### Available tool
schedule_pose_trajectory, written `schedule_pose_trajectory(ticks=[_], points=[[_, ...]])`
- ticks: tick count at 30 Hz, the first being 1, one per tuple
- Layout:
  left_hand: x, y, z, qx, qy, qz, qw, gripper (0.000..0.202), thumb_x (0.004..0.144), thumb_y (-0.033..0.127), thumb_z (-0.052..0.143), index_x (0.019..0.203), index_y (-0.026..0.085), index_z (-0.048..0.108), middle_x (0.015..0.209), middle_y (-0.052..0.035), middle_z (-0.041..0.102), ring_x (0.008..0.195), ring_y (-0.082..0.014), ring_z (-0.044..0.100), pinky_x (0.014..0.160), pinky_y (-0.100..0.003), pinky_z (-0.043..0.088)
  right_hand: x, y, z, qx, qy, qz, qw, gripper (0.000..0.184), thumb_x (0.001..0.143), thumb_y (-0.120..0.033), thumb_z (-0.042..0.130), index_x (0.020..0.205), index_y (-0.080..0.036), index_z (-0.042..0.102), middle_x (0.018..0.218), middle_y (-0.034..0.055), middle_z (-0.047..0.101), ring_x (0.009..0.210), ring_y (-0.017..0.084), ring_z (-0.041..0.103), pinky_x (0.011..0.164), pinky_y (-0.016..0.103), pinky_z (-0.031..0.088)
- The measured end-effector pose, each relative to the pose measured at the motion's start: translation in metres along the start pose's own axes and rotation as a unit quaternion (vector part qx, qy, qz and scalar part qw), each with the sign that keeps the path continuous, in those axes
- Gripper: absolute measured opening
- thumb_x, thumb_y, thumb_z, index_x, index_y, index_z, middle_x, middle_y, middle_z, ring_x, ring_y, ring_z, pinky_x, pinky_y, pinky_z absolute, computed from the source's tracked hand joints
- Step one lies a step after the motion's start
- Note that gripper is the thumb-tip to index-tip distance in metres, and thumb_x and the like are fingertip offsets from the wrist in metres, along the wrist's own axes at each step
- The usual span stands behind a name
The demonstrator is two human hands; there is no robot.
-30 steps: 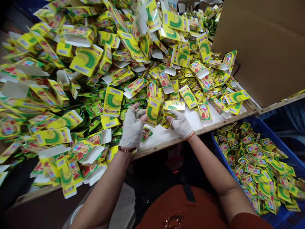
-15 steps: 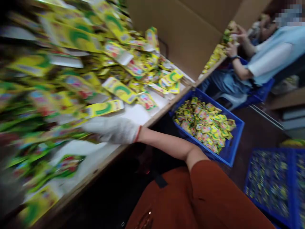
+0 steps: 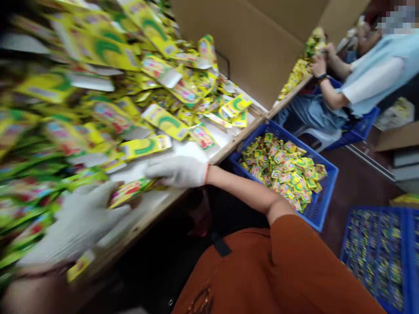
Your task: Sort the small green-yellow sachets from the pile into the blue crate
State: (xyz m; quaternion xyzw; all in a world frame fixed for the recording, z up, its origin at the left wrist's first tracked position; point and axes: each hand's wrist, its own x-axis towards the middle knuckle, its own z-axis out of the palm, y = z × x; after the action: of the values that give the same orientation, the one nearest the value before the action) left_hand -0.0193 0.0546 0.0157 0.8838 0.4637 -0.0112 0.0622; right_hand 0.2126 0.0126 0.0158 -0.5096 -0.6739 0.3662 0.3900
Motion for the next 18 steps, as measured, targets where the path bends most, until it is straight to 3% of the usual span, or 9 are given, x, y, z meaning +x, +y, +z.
schedule_pose_trajectory(ticks=[1, 5, 9, 13, 15, 18], points=[[-0.003, 0.005, -0.004, 0.02, 0.004, -0.011, 1.0, 0.025, 0.075, 0.044, 0.053, 0.087, 0.023, 0.056, 0.087, -0.0083, 0.059, 0.09, -0.031, 0.058, 0.075, -0.037, 0.046, -0.003, 0.004, -0.002, 0.02, -0.028, -0.032, 0.999, 0.01, 0.078, -0.023, 0.068, 0.086, -0.017, 0.072, 0.087, -0.0052, 0.07, 0.09, 0.011, 0.064, 0.087, 0.02, 0.051], [-0.002, 0.026, -0.005, -0.002, 0.031, -0.056, 0.998, 0.062, 0.074, 0.057, 0.064, 0.119, 0.016, 0.054, 0.111, -0.0156, 0.062, 0.103, -0.035, 0.06, 0.081, -0.04, 0.048, -0.003, 0.02, -0.003, 0.01, 0.095, 0.007, 0.995, 0.028, 0.084, -0.033, 0.06, 0.102, -0.013, 0.069, 0.094, 0.0033, 0.071, 0.09, 0.018, 0.065, 0.087, 0.03, 0.052], [0.006, 0.035, 0.008, -0.054, 0.04, -0.049, 0.997, 0.049, 0.076, 0.052, 0.066, 0.106, 0.016, 0.055, 0.106, -0.0151, 0.062, 0.1, -0.033, 0.061, 0.082, -0.04, 0.047, 0.001, 0.02, 0.002, -0.002, 0.106, 0.023, 0.994, 0.028, 0.084, -0.034, 0.059, 0.102, -0.016, 0.069, 0.093, 0.0046, 0.071, 0.087, 0.02, 0.065, 0.083, 0.032, 0.052], [0.003, 0.034, 0.012, -0.153, 0.061, -0.091, 0.982, 0.044, 0.073, 0.039, 0.07, 0.107, 0.018, 0.051, 0.098, -0.01, 0.064, 0.089, -0.0266, 0.063, 0.074, -0.035, 0.047, 0.001, 0.016, -0.002, 0.01, 0.178, 0.031, 0.984, 0.03, 0.086, -0.041, 0.058, 0.103, -0.018, 0.067, 0.092, 0.0056, 0.07, 0.086, 0.022, 0.064, 0.08, 0.034, 0.052], [0.0, 0.033, 0.01, -0.172, 0.049, -0.085, 0.98, 0.044, 0.072, 0.039, 0.071, 0.106, 0.02, 0.05, 0.094, -0.0074, 0.065, 0.085, -0.0254, 0.063, 0.07, -0.033, 0.045, 0.001, 0.017, -0.004, -0.02, 0.156, 0.02, 0.987, 0.028, 0.086, -0.04, 0.059, 0.102, -0.019, 0.067, 0.09, 0.005, 0.069, 0.084, 0.021, 0.062, 0.08, 0.034, 0.052], [-0.004, 0.031, 0.008, -0.163, 0.055, -0.067, 0.983, 0.042, 0.071, 0.045, 0.073, 0.099, 0.021, 0.053, 0.091, -0.0069, 0.065, 0.083, -0.0265, 0.062, 0.068, -0.034, 0.043, 0.002, 0.016, -0.008, -0.09, 0.065, -0.027, 0.994, 0.017, 0.086, -0.032, 0.059, 0.093, -0.019, 0.068, 0.084, 0.0026, 0.068, 0.079, 0.019, 0.06, 0.077, 0.031, 0.048]])
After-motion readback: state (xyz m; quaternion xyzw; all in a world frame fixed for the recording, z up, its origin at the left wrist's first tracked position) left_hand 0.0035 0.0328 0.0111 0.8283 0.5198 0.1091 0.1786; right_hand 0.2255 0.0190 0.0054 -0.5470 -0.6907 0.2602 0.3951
